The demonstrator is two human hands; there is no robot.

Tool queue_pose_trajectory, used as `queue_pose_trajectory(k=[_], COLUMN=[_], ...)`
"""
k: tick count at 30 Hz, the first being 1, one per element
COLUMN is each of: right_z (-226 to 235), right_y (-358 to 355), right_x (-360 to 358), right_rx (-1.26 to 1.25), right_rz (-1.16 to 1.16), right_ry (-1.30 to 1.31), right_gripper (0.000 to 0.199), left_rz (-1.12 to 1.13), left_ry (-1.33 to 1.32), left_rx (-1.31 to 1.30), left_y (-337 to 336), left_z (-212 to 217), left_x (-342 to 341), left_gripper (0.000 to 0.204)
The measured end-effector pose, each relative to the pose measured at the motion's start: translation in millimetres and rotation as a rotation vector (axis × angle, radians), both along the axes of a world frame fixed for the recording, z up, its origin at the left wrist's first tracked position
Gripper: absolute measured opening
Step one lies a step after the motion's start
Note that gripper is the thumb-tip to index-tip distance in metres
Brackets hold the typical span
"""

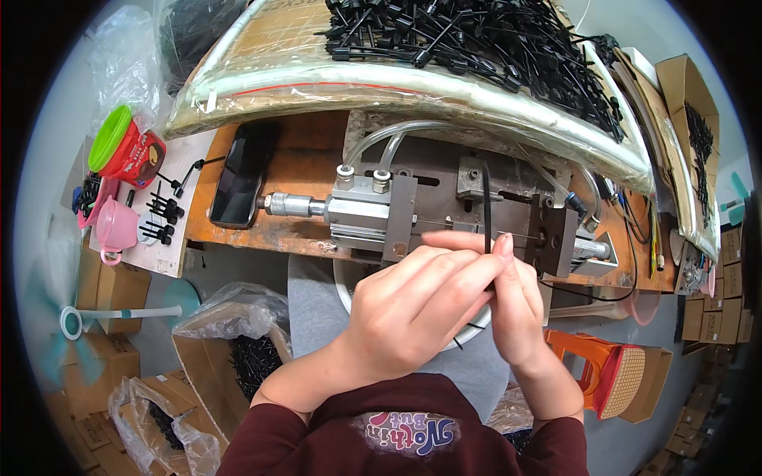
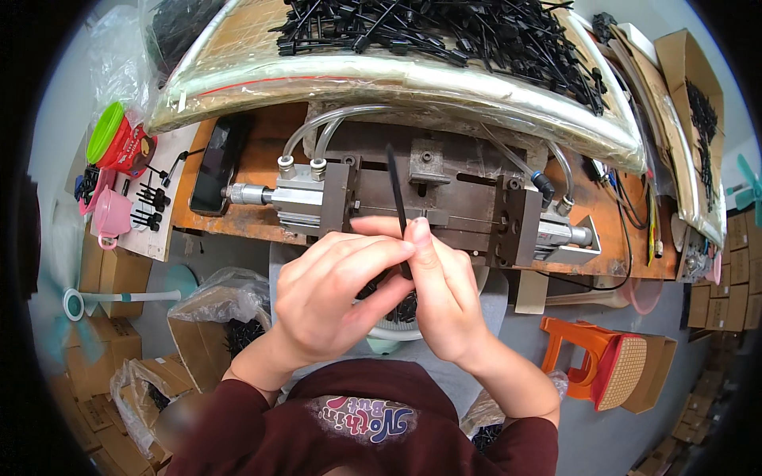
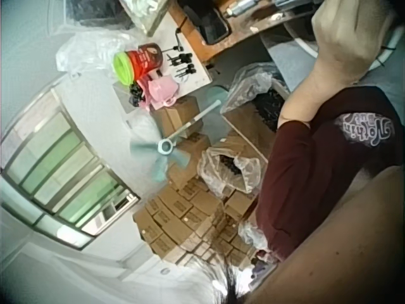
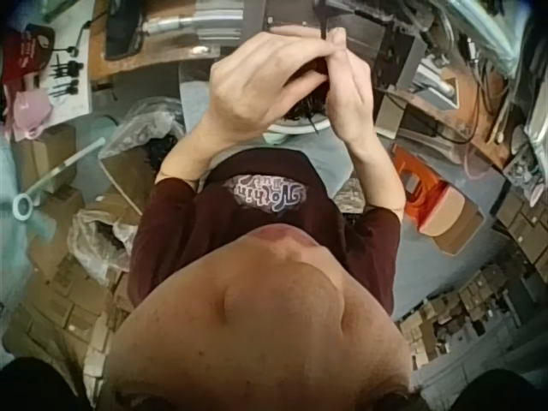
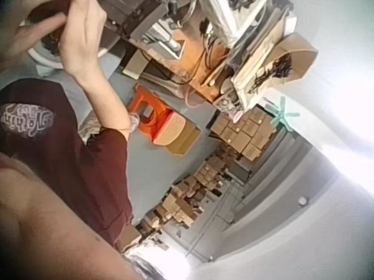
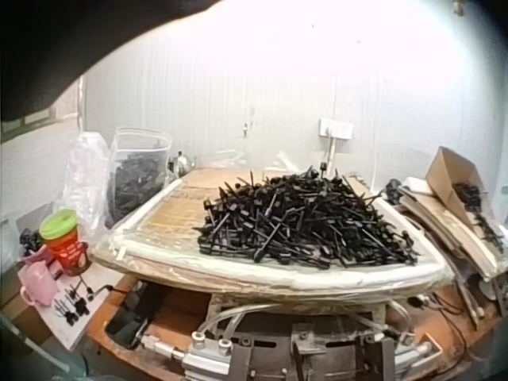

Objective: The person is using a specialized machine to assemble or process small black electronic components.

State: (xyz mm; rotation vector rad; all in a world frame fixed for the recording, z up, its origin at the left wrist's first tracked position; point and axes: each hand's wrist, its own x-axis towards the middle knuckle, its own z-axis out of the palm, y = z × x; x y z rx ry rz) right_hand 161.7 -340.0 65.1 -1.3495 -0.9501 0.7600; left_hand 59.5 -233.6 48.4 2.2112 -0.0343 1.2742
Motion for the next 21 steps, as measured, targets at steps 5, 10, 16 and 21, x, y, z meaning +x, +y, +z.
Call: queue_pose_trajectory(k=[5, 10, 16, 21], right_z=[40, 76, 84, 93], right_y=[33, 112, 181, 183], right_x=[28, 103, 113, 104], right_rx=[0.039, 0.027, -0.421, -0.478], right_rz=[-0.287, -0.462, -0.35, -0.241], right_ry=[-0.54, -1.397, -1.291, -1.385], right_gripper=[0.03, 0.032, 0.037, 0.028], left_rz=[0.074, 0.004, 0.003, 0.015], left_ry=[0.12, 0.338, 0.41, 0.453], left_rx=[-0.07, -0.024, 0.162, 0.171], left_y=[14, -5, -11, -5], left_z=[6, -4, -28, -25], left_x=[-18, -14, -2, 3], left_gripper=[0.032, 0.027, 0.025, 0.026])
